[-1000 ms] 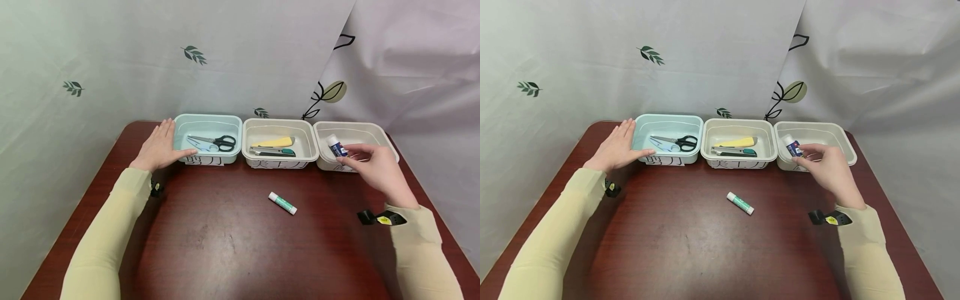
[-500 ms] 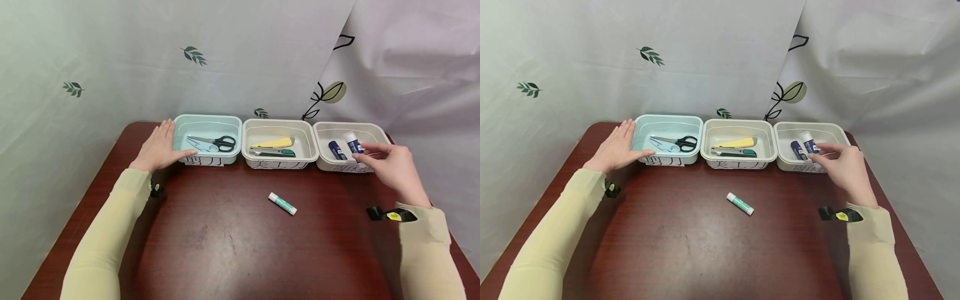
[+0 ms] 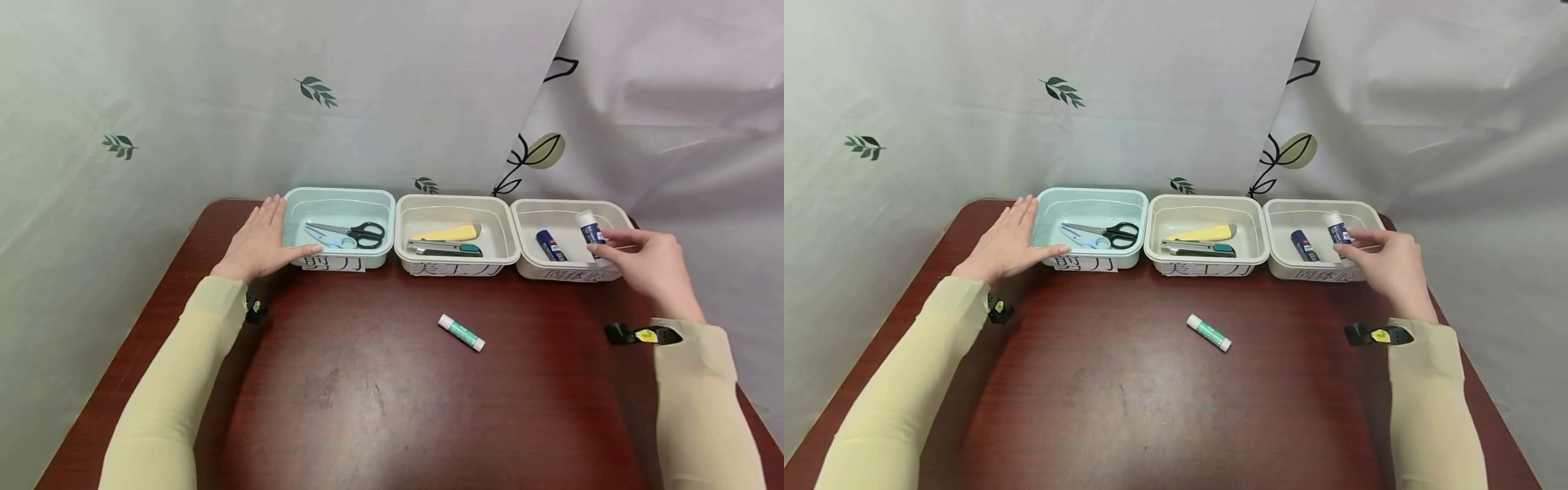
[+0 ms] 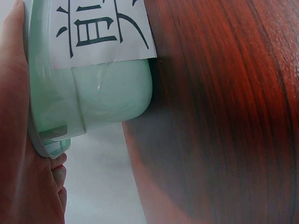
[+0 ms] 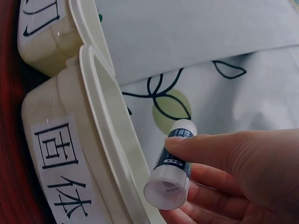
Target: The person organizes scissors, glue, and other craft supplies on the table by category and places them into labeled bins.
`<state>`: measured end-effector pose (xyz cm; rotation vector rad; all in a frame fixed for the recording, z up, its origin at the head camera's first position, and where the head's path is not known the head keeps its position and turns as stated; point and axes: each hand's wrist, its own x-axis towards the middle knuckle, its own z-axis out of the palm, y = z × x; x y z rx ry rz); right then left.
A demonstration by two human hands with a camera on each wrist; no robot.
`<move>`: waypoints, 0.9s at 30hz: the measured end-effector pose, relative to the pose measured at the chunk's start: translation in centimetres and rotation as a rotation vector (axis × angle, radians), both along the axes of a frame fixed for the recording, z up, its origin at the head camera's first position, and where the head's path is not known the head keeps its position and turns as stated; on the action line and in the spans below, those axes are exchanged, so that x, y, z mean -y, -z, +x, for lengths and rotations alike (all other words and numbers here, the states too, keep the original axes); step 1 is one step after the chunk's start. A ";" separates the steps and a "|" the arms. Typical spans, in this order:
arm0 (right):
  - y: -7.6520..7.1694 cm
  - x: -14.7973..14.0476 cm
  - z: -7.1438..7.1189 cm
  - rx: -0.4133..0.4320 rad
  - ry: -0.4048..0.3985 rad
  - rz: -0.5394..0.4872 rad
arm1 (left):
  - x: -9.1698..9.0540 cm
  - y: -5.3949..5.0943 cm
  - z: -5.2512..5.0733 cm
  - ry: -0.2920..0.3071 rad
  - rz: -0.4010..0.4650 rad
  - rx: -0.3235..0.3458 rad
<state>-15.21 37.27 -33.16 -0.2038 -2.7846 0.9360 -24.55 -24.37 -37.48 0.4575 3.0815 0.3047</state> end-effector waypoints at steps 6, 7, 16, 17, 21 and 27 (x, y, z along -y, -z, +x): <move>0.3 -0.4 -1.2 0.028 0.027 0.023 | 0.0 0.0 0.0 -0.001 0.000 0.000; 0.3 -0.4 -1.4 0.032 0.027 0.027 | 0.0 0.0 0.0 -0.001 -0.001 0.000; 0.8 -0.7 -2.7 0.072 0.025 0.054 | 0.0 0.1 0.0 -0.003 -0.005 0.000; 0.9 -0.8 -2.8 0.075 0.025 0.052 | 0.0 0.1 0.0 -0.002 -0.007 -0.001; 1.2 -1.0 -3.1 0.074 0.021 0.062 | 0.1 0.1 -0.1 0.001 -0.008 -0.002; 1.6 -1.2 -3.3 0.070 0.036 0.074 | 0.0 0.0 -0.1 0.006 -0.006 -0.004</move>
